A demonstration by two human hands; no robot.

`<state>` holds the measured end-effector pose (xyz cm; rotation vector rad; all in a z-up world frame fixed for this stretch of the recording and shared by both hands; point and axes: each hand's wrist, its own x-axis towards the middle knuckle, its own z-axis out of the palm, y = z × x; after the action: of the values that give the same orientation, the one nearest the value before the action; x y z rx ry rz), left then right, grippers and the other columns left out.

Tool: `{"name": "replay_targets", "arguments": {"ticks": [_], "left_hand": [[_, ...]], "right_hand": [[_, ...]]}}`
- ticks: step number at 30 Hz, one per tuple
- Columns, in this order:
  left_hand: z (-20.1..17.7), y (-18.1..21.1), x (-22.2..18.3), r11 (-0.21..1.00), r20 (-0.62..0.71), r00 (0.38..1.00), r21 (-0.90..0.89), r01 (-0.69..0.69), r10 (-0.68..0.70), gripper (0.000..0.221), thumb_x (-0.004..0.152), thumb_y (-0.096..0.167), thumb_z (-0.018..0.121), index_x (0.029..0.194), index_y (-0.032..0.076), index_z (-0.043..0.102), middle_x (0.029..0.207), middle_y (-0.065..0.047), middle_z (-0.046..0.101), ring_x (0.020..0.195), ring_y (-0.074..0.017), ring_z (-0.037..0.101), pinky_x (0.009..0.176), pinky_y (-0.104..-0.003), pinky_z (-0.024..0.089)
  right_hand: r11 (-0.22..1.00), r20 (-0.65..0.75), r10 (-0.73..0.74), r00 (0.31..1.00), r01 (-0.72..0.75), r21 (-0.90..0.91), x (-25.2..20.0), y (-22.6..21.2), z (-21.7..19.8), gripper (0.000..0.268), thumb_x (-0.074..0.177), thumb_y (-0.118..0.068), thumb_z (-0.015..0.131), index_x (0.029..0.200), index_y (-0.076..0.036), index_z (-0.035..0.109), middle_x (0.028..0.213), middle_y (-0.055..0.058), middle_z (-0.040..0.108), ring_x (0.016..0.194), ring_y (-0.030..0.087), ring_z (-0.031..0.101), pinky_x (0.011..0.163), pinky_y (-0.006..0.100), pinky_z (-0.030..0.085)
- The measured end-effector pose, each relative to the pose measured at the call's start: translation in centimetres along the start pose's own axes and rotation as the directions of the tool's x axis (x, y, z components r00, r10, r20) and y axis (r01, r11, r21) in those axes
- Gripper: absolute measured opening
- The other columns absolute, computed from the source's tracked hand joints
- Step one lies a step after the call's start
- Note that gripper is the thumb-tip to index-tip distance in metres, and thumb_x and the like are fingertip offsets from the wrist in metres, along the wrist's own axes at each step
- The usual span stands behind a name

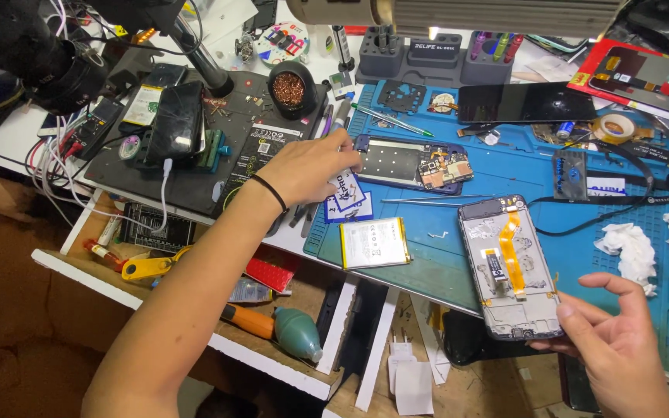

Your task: Preparing a mobile phone screen and frame assembly for repair by removing stickers and inspecting components.

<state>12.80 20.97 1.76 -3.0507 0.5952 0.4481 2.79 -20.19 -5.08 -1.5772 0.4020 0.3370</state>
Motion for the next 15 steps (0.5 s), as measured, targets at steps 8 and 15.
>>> {"name": "replay_targets", "arguments": {"ticks": [8,15], "left_hand": [[0.6,0.4,0.6,0.996,0.019,0.997,0.036,-0.076,0.076,0.038,0.084,0.011,0.074,0.12,0.024,0.069,0.128,-0.004,0.046,0.09,-0.0342,0.065,0.068,-0.056,0.058],[1.7,-0.4,1.2,0.988,-0.115,0.982,0.066,-0.142,0.149,0.014,0.086,0.014,0.074,0.09,0.021,0.064,0.113,-0.002,0.055,0.09,-0.029,0.066,0.058,-0.052,0.053]], "right_hand": [[0.998,0.026,-0.055,0.998,0.054,0.041,0.5,1.3,-0.8,0.037,0.102,0.007,0.045,0.132,-0.008,0.031,0.126,0.045,0.064,0.091,0.052,0.066,0.069,0.062,0.056],[0.998,0.016,-0.035,0.999,0.034,0.049,0.2,0.7,-0.4,0.035,0.103,0.007,0.045,0.132,-0.008,0.031,0.125,0.046,0.064,0.094,0.054,0.067,0.071,0.063,0.056]]}}
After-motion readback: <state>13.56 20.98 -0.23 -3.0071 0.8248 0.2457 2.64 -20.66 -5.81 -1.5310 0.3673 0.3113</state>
